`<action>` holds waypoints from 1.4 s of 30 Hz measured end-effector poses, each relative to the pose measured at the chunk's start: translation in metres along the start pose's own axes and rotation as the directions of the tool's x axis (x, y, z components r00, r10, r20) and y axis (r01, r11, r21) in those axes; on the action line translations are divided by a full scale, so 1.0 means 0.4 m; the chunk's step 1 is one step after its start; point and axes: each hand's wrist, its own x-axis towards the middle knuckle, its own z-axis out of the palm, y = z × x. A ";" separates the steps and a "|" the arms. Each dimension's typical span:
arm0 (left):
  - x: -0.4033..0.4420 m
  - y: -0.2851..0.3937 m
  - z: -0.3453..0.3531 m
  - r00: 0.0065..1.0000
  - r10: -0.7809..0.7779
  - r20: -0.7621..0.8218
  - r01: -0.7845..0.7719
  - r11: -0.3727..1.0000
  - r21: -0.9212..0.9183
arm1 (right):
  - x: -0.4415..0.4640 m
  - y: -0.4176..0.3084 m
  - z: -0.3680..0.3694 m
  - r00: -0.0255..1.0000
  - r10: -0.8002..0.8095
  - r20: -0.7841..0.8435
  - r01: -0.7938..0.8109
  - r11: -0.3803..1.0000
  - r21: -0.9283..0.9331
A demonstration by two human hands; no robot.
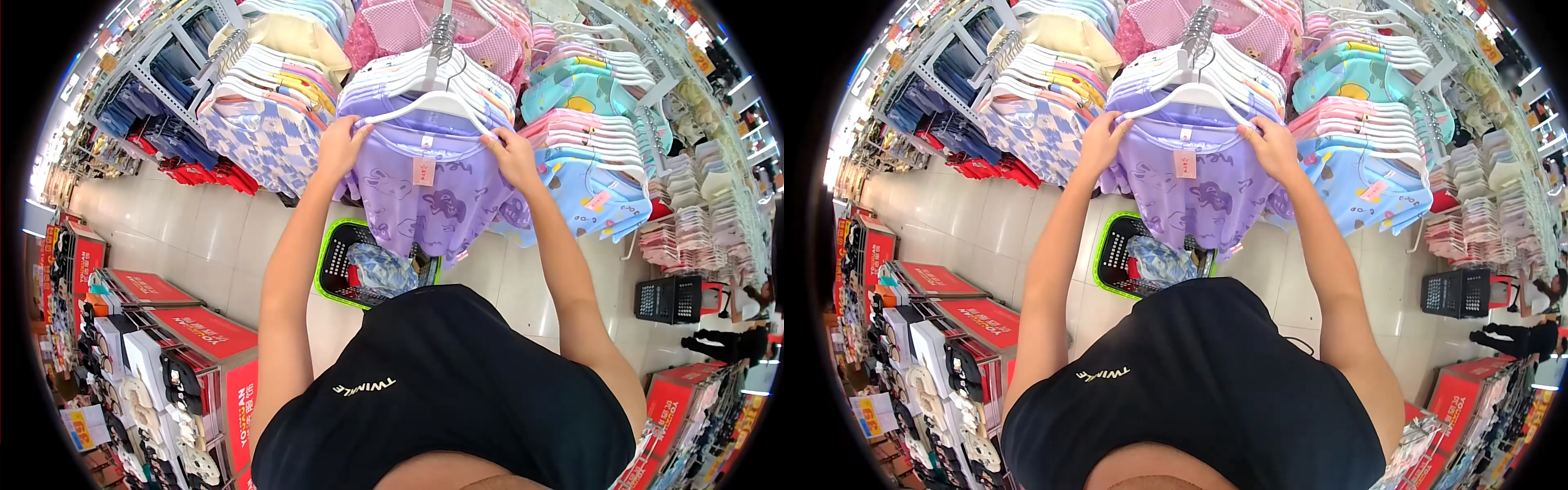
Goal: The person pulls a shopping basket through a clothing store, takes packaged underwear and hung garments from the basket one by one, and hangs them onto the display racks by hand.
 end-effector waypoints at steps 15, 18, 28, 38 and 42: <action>0.045 -0.101 0.080 0.999 -0.045 0.029 0.040 0.986 0.161 | 0.128 0.096 0.094 1.000 -0.029 0.004 0.029 0.995 -0.091; 0.053 -0.100 0.083 0.997 -0.075 0.021 0.071 0.984 0.164 | 0.136 0.084 0.095 1.000 0.007 -0.012 -0.008 0.995 -0.102; -0.067 -0.208 0.091 0.992 -0.067 -0.106 0.080 0.989 0.125 | 0.124 0.109 0.119 0.988 -0.102 -0.116 0.084 0.985 -0.148; -1.262 -0.446 0.127 0.251 -0.893 0.373 0.691 0.435 0.577 | -0.233 0.157 0.219 0.872 -0.302 -0.385 0.145 0.911 -0.387; -1.646 -0.244 0.042 -0.194 -0.910 0.365 0.791 0.075 0.607 | -0.375 0.328 0.299 0.994 -0.023 -0.107 -0.017 0.932 -0.363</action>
